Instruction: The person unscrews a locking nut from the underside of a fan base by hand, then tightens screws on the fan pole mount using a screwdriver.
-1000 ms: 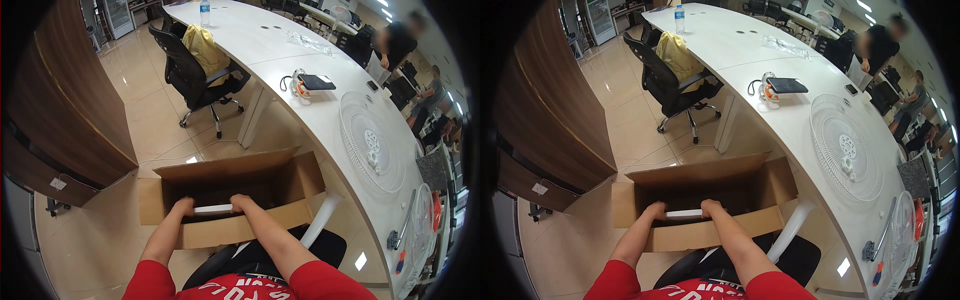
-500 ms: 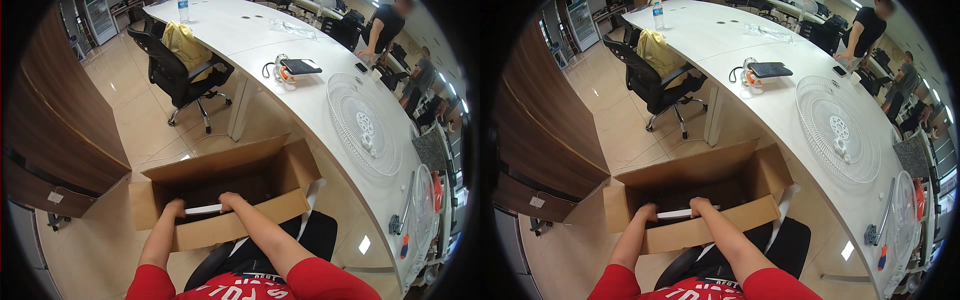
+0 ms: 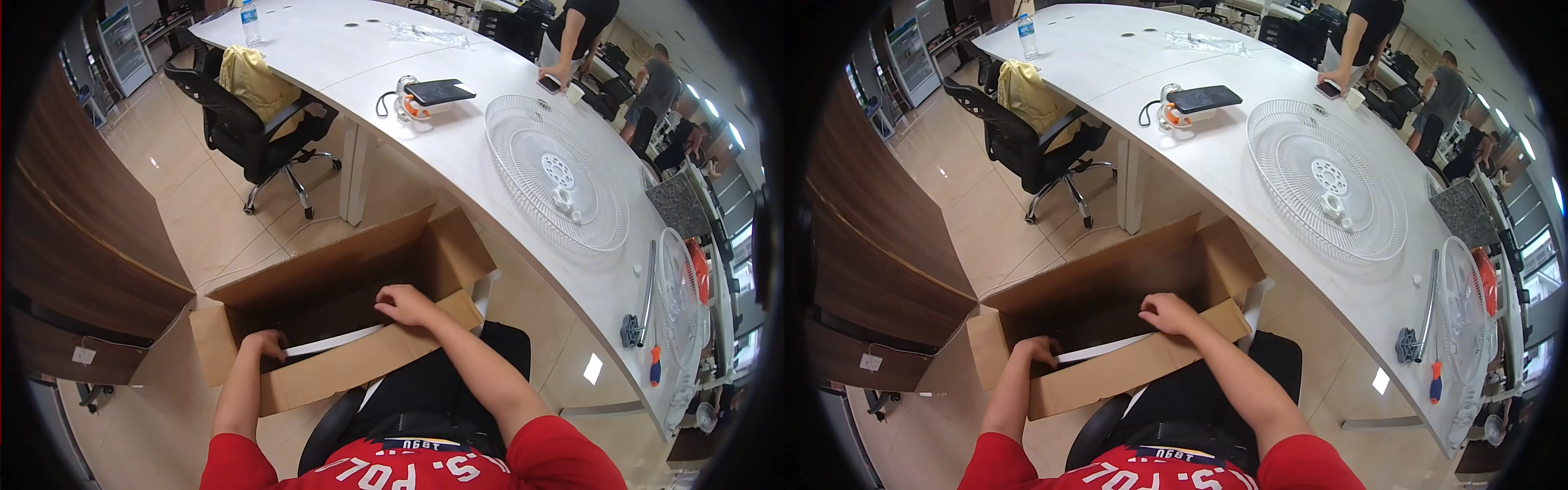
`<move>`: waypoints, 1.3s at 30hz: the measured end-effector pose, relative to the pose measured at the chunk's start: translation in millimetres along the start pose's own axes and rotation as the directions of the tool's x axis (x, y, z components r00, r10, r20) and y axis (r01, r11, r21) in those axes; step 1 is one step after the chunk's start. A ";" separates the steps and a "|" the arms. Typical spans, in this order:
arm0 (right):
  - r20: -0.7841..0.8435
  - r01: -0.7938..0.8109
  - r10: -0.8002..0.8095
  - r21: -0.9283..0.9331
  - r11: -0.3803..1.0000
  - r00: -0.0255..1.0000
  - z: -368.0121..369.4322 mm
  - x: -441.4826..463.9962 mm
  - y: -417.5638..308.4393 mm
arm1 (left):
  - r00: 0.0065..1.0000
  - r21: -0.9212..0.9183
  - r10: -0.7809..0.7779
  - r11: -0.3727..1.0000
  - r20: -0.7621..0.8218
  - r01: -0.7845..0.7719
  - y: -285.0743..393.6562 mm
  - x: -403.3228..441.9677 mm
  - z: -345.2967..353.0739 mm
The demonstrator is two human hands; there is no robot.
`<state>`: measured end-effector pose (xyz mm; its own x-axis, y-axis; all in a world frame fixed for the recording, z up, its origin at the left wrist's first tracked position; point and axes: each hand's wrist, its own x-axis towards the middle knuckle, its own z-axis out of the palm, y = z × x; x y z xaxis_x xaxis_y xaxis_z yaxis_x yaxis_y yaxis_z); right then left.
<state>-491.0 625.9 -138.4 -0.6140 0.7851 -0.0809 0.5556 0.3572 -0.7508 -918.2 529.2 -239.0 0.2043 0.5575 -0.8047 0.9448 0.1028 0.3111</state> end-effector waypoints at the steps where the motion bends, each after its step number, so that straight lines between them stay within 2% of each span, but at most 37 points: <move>1: -0.070 -0.027 0.030 0.046 0.999 0.997 -18.1 -13.3 -3.1 | 0.999 -0.002 0.012 1.000 -0.034 -0.013 2.5 6.0 -3.0; 2: -0.141 -0.052 0.065 0.094 0.994 0.988 -34.3 -26.7 -1.0 | 0.997 -0.002 0.027 1.000 -0.067 -0.027 13.7 5.1 -10.3; 4: -0.373 -0.137 0.206 0.203 0.970 0.905 -62.0 -55.9 20.8 | 0.935 -0.079 0.086 0.990 -0.345 -0.120 71.0 -5.8 -27.9; 6: -0.632 -0.242 0.332 0.228 0.943 0.700 -86.5 -89.0 55.7 | 0.736 -0.078 0.228 0.931 -0.637 -0.356 183.9 -52.0 -51.8; 7: -0.642 -0.251 0.339 0.228 0.941 0.688 -92.4 -104.5 78.1 | 0.663 -0.077 0.327 0.861 -0.674 -0.503 233.3 -62.9 -54.6; 8: -0.736 -0.367 0.438 0.272 0.890 0.517 -93.2 -119.5 106.3 | 0.574 -0.070 0.411 0.768 -0.708 -0.636 279.2 -66.7 -49.9; 9: -0.802 -0.464 0.505 0.334 0.821 0.317 -88.4 -130.8 135.7 | 0.538 -0.129 0.479 0.652 -0.693 -0.747 320.4 -58.9 -34.2; 10: -0.745 -0.592 0.596 0.344 0.729 0.301 -74.4 -136.8 176.7 | 0.557 -0.151 0.584 0.598 -0.591 -0.787 360.3 -63.9 -22.3; 11: -0.682 -0.706 0.680 0.342 0.620 0.267 -62.8 -147.9 206.9 | 0.574 -0.330 0.653 0.470 -0.494 -0.818 394.6 -50.9 5.2; 12: -0.567 -0.741 0.779 0.397 0.542 0.267 -52.9 -152.2 206.1 | 0.564 -0.505 0.724 0.341 -0.396 -0.793 422.2 -33.6 35.7; 13: -0.440 -0.664 0.768 0.401 0.631 0.465 -27.9 -158.2 268.2 | 0.561 -0.406 0.752 0.419 -0.346 -0.812 444.6 -26.8 54.9; 14: -0.296 -0.661 0.751 0.357 0.660 0.591 -49.5 -161.1 222.6 | 0.564 -0.298 0.771 0.486 -0.297 -0.822 460.7 -20.2 71.9; 15: -0.376 -0.706 0.766 0.315 0.635 0.521 -29.1 -153.8 265.4 | 0.597 -0.156 0.741 0.579 -0.308 -0.800 467.1 -3.1 95.8; 16: -0.383 -0.702 0.766 0.323 0.635 0.517 -24.8 -158.7 267.6 | 0.628 -0.011 0.708 0.660 -0.323 -0.751 473.5 -1.9 104.8; 17: -0.378 -0.698 0.761 0.319 0.641 0.527 -22.3 -162.1 270.3 | 0.689 -0.024 0.659 0.717 -0.301 -0.696 476.2 1.7 109.2; 18: -0.374 -0.694 0.756 0.315 0.648 0.537 -22.1 -163.1 273.8 | 0.685 -0.008 0.665 0.715 -0.297 -0.699 477.7 4.4 114.4; 19: -0.329 -0.686 0.746 0.297 0.664 0.579 -31.2 -167.3 256.8 | 0.633 0.069 0.662 0.711 -0.401 -0.700 477.6 8.4 124.0; 20: -0.337 -0.682 0.745 0.306 0.664 0.575 -34.9 -169.4 255.4 | 0.568 0.144 0.656 0.708 -0.497 -0.692 481.3 4.3 126.8; 22: -0.339 -0.668 0.770 0.382 0.638 0.541 -37.4 -178.5 250.0 | 0.587 0.128 0.643 0.720 -0.492 -0.682 488.4 -0.2 131.7; 23: -0.329 -0.592 0.745 0.458 0.664 0.581 -45.6 -185.6 234.1 | 0.587 0.096 0.630 0.719 -0.508 -0.689 489.2 -0.6 132.1; 24: -0.341 -0.583 0.743 0.466 0.666 0.576 -50.1 -193.0 215.0 | 0.584 0.068 0.619 0.715 -0.526 -0.696 490.3 -0.8 130.4; 26: -0.429 -0.396 0.719 0.624 0.673 0.547 -58.6 -201.8 184.0 | 0.568 0.112 0.629 0.717 -0.530 -0.688 491.3 -5.8 129.0; 27: -0.439 -0.323 0.697 0.660 0.678 0.568 -60.9 -204.4 174.2 | 0.578 0.106 0.620 0.725 -0.531 -0.680 490.9 -6.8 129.2; 28: -0.385 -0.316 0.673 0.665 0.677 0.632 -79.7 -216.0 132.8 | 0.592 0.095 0.609 0.735 -0.529 -0.671 489.4 -8.3 131.1; 29: -0.420 -0.273 0.641 0.656 0.704 0.643 -80.1 -220.9 122.1 | 0.529 0.147 0.621 0.717 -0.578 -0.682 487.1 -8.8 132.8; 30: -0.455 -0.229 0.607 0.645 0.729 0.652 -80.2 -225.4 112.3 | 0.576 0.049 0.576 0.731 -0.580 -0.681 485.9 -5.5 133.9; 32: -0.433 -0.293 0.622 0.613 0.734 0.653 -88.7 -240.9 69.1 | 0.598 -0.122 0.605 0.642 -0.526 -0.757 486.6 -10.3 125.3; 33: -0.507 -0.216 0.545 0.569 0.793 0.668 -77.0 -240.4 74.6 | 0.630 -0.177 0.619 0.633 -0.469 -0.754 484.8 -11.5 123.2; 34: -0.575 -0.138 0.464 0.518 0.844 0.675 -67.6 -239.6 78.6 | 0.621 -0.167 0.630 0.627 -0.467 -0.761 480.7 -8.5 125.5; 35: -0.470 -0.164 0.495 0.583 0.796 0.730 -76.5 -247.7 51.0 | 0.581 -0.216 0.660 0.553 -0.476 -0.805 475.4 0.5 130.9; 36: -0.383 -0.273 0.551 0.578 0.769 0.741 -69.2 -247.3 57.7 | 0.541 -0.265 0.686 0.474 -0.486 -0.840 470.0 9.5 136.9; 37: -0.473 -0.205 0.475 0.514 0.833 0.742 -62.1 -250.6 49.5 | 0.548 -0.376 0.705 0.407 -0.450 -0.832 467.9 9.7 139.3; 38: -0.553 -0.137 0.388 0.440 0.888 0.738 -57.0 -254.4 42.4 | 0.542 -0.372 0.710 0.403 -0.450 -0.836 466.7 9.8 143.7; 39: -0.558 -0.135 0.385 0.436 0.890 0.736 -53.1 -262.0 36.2 | 0.536 -0.439 0.713 0.346 -0.451 -0.829 463.6 8.8 148.4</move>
<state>-280.2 460.0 -109.5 0.0748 0.9971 0.0171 0.3328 -0.0088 -0.9430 -440.4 459.6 -176.9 0.6678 0.7441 0.0189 0.0449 -0.0656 0.9968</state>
